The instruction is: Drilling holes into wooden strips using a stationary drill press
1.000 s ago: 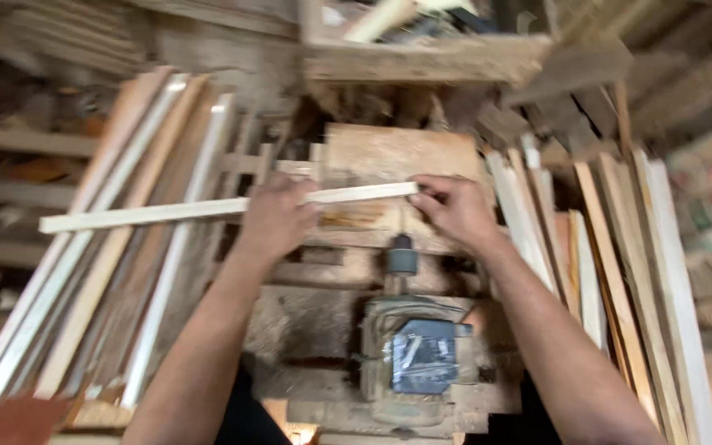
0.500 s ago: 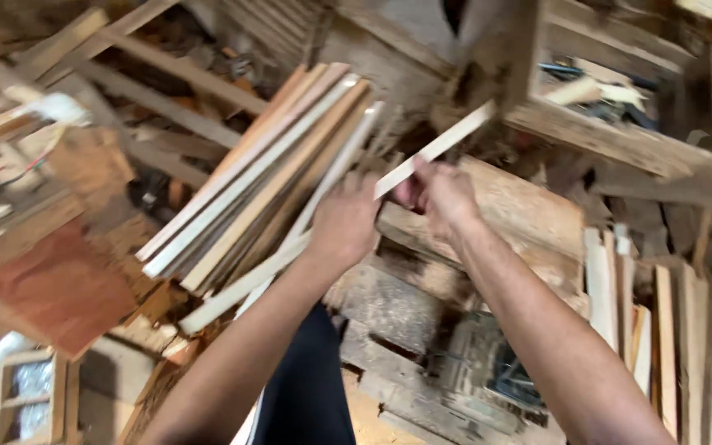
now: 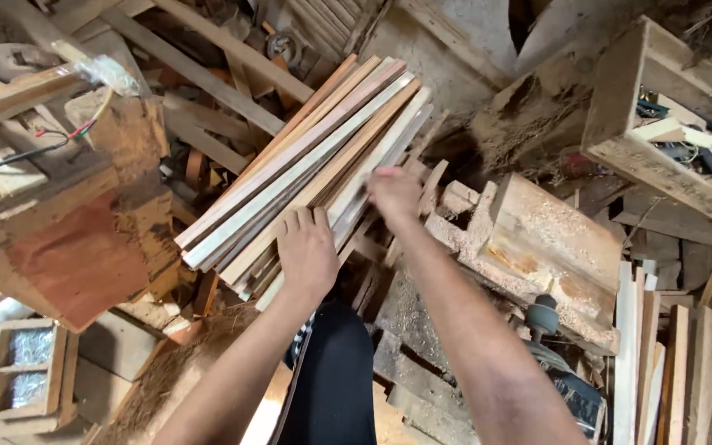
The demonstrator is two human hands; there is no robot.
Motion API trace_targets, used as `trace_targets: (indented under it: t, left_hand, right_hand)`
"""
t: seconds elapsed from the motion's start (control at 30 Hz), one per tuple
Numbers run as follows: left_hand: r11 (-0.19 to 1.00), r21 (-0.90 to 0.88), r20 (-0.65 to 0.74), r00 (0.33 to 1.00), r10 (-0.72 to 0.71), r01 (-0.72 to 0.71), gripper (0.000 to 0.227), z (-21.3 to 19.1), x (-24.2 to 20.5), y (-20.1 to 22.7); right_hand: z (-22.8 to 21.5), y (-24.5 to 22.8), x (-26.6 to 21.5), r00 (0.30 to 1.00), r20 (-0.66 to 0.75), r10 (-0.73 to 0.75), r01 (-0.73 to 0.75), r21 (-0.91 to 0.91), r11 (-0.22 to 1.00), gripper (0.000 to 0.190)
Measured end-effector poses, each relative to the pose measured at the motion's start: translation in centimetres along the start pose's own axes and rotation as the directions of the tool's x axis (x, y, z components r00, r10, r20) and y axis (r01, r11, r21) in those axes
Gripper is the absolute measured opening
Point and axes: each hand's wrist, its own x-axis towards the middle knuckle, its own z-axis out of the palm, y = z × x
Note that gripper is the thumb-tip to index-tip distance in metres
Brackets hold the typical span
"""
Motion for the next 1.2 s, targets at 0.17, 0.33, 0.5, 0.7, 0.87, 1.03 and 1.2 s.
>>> trace_targets:
  t: [0.17,0.33,0.5,0.7,0.87,1.03,1.2]
  left_hand:
    - [0.998,-0.049,-0.019,0.999,0.043,-0.044,0.03,-0.5,0.1,-0.2]
    - [0.971,-0.171,-0.143,0.979,0.142,-0.166,0.037,-0.7,0.9,2.8]
    - [0.841,-0.404,-0.211,0.931,0.296,-0.359,0.031,-6.4,1.7,11.5]
    - [0.563,-0.581,-0.16,0.761,0.629,-0.588,0.036,-6.9,0.4,26.3]
    - [0.442,-0.591,0.024,0.533,0.846,-0.675,0.04,-8.0,-3.1,37.5]
    - [0.378,-0.535,0.198,0.322,0.926,-0.756,0.037,-8.5,-7.1,45.8]
    - [0.29,-0.43,0.336,0.147,0.93,-0.855,0.046,-6.6,-10.2,50.0]
  right_hand:
    - [1.0,2.5,2.8,0.988,0.135,-0.081,0.104,-0.177,0.979,0.021]
    - [-6.1,2.5,1.7,0.945,0.287,-0.154,0.184,-0.077,0.98,0.03]
    - [-18.5,4.0,-1.2,0.919,0.291,-0.268,0.259,0.07,0.963,0.021]
    - [-34.1,13.0,-5.2,0.978,0.076,-0.195,0.175,0.213,0.961,0.013]
    - [-43.1,22.1,-9.3,0.981,-0.19,-0.049,0.087,0.197,0.976,0.012]
    - [-47.2,35.5,-9.7,0.883,-0.46,0.092,0.034,0.258,0.966,0.011]
    - [-48.2,47.9,-10.0,0.821,-0.504,0.269,-0.38,-0.13,0.916,0.018]
